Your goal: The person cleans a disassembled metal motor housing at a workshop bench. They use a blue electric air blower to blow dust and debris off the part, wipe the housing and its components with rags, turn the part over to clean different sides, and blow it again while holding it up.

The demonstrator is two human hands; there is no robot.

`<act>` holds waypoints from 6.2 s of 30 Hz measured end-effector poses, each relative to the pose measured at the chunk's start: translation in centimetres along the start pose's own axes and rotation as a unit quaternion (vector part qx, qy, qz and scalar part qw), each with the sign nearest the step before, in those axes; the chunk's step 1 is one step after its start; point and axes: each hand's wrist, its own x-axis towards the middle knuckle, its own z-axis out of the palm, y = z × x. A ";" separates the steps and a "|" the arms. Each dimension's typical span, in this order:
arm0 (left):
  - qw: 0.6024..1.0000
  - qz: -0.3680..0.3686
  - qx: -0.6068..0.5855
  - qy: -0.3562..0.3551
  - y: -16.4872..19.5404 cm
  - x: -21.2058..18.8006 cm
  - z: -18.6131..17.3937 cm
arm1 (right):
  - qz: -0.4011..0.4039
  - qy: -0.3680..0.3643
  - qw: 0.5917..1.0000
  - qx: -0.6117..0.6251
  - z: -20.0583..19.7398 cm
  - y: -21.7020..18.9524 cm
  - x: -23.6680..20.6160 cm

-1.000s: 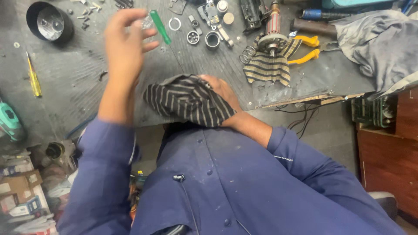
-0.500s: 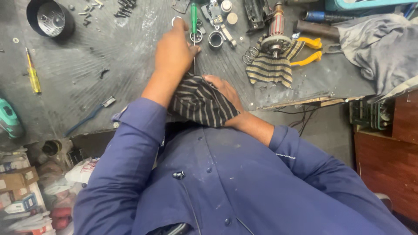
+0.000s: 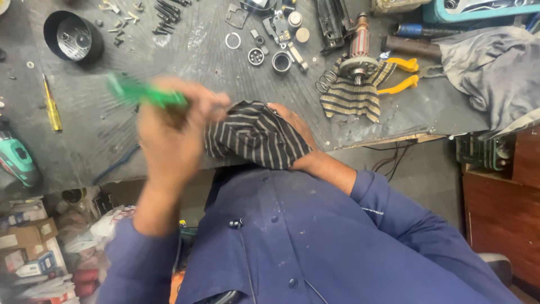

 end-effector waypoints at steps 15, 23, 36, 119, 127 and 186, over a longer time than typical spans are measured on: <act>0.978 0.130 0.160 -0.029 -2.6 -3.9 4.0 | -0.022 -0.007 1.000 0.010 0.2 1.1 -0.2; 0.941 0.227 0.217 -0.125 -4.0 -3.3 3.6 | 0.001 -0.007 0.996 0.090 -0.5 -0.1 0.4; 0.988 0.150 -0.022 -0.035 -3.1 -4.2 3.8 | -0.092 0.061 0.991 0.076 -1.3 -1.1 0.7; 0.856 -0.151 0.495 0.010 -0.9 -3.3 -1.2 | -0.032 0.020 0.997 0.070 -1.1 -2.3 2.0; 0.865 -0.130 0.483 0.034 -1.7 -3.5 -0.2 | -0.191 0.047 0.980 0.024 -0.7 -1.0 1.4; 0.831 0.084 0.536 -0.121 -4.0 -3.9 -10.0 | -0.075 0.105 0.988 0.090 1.6 -0.7 0.9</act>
